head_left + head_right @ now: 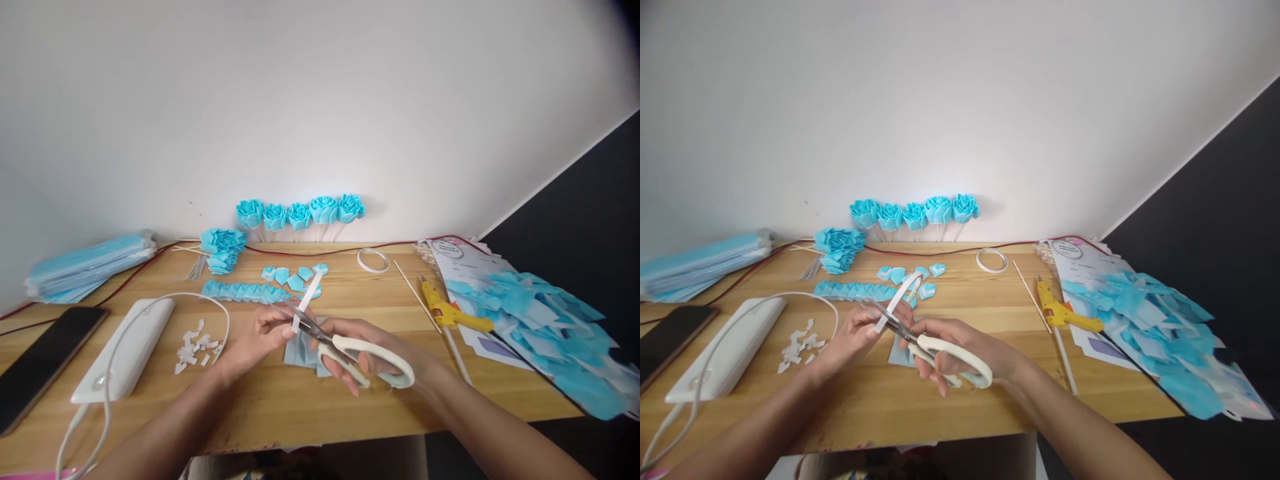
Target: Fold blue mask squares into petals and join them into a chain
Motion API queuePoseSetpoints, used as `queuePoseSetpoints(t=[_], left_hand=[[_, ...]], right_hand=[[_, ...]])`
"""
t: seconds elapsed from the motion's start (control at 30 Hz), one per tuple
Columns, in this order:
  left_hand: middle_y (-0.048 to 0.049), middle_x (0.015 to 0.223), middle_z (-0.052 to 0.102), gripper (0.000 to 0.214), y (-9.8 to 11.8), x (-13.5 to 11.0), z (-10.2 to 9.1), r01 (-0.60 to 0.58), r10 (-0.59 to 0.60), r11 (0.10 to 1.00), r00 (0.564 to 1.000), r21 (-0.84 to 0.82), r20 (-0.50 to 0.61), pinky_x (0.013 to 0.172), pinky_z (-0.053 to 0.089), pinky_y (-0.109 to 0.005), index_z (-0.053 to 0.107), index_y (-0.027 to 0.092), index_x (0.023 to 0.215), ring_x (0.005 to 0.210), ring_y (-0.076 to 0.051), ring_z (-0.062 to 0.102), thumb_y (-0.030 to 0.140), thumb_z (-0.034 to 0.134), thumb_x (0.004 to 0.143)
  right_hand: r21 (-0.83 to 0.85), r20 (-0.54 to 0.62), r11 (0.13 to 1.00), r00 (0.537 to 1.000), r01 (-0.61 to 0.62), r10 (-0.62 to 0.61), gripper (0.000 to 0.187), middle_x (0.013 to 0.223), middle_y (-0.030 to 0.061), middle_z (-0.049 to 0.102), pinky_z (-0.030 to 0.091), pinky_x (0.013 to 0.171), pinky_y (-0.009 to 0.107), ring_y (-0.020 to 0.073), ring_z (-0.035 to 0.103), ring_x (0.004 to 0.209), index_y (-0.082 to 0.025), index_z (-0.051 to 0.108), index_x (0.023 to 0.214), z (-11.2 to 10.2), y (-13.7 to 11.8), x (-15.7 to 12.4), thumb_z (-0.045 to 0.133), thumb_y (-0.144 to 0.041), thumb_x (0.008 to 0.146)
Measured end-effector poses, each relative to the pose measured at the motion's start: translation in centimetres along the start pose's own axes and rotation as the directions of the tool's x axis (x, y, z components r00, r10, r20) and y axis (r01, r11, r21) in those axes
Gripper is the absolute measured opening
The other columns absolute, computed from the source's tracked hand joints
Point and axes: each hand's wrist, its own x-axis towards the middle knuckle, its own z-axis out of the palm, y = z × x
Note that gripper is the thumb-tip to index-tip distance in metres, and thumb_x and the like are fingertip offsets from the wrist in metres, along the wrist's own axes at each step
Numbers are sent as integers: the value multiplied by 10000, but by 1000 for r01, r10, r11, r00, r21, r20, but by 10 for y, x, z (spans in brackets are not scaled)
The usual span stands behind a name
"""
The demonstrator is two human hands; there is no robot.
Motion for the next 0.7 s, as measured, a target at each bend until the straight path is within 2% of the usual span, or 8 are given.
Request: queuePoseSetpoints(t=[0.13, 0.23, 0.37, 0.47, 0.57, 0.63, 0.7], left_hand=[[-101, 892, 709, 398, -3, -1, -2, 4, -4, 1000, 1000, 7, 16, 772, 463, -358, 753, 168, 880, 862, -247, 618, 514, 558, 867], [-83, 896, 709, 396, -1, -3, -2, 57, -58, 998, 998, 33, 21, 790, 449, -352, 752, 181, 925, 828, -228, 608, 509, 533, 884], [-72, 956, 704, 335, 3, -6, -4, 139, -140, 989, 990, 49, 26, 853, 424, -343, 741, 194, 986, 900, -234, 598, 424, 506, 922], [-75, 966, 691, 303, 5, -7, -4, 149, -149, 989, 988, -1, 34, 854, 419, -337, 726, 187, 1004, 925, -243, 581, 376, 502, 925], [-72, 860, 663, 298, 4, -6, -3, 161, -162, 987, 986, 16, 38, 800, 417, -322, 721, 159, 914, 838, -222, 564, 366, 506, 919], [-51, 769, 622, 305, 2, -5, -2, 185, -185, 982, 983, 48, -8, 759, 404, -297, 697, 151, 786, 778, -193, 540, 362, 518, 915], [-25, 699, 571, 321, -2, -3, -1, 235, -229, 970, 970, 62, -87, 710, 385, -273, 655, 154, 710, 722, -166, 508, 373, 531, 909]], right_hand=[[-5, -18, 999, 999, 41, -41, 675, 758, 14, 598, 407, 409, 144, 43, 516, 467, -132, 574, 1132, -4, 9, -1, 722, -611, 680], [9, -58, 998, 997, 54, -54, 653, 715, -1, 571, 364, 368, 135, 31, 460, 436, -131, 577, 1148, -5, 13, -4, 707, -597, 711], [51, -105, 997, 993, 60, -55, 615, 679, -13, 544, 316, 349, 130, 20, 409, 414, -139, 591, 1128, -1, 14, -8, 706, -587, 723], [79, -111, 994, 992, 71, -62, 620, 673, -14, 537, 316, 343, 122, 19, 404, 418, -135, 593, 1121, 0, 13, -10, 719, -583, 712], [72, -130, 995, 989, 74, -64, 614, 671, -20, 525, 307, 342, 118, 18, 389, 425, -144, 587, 1112, -2, 13, -12, 704, -599, 718], [37, -144, 997, 988, 62, -56, 618, 662, -31, 513, 286, 332, 127, 18, 369, 405, -155, 579, 1121, -1, 14, -12, 674, -623, 730], [-84, -180, 996, 983, 33, -48, 582, 651, -42, 504, 289, 352, 144, 25, 361, 404, -165, 589, 1109, 6, 15, -10, 663, -612, 744]])
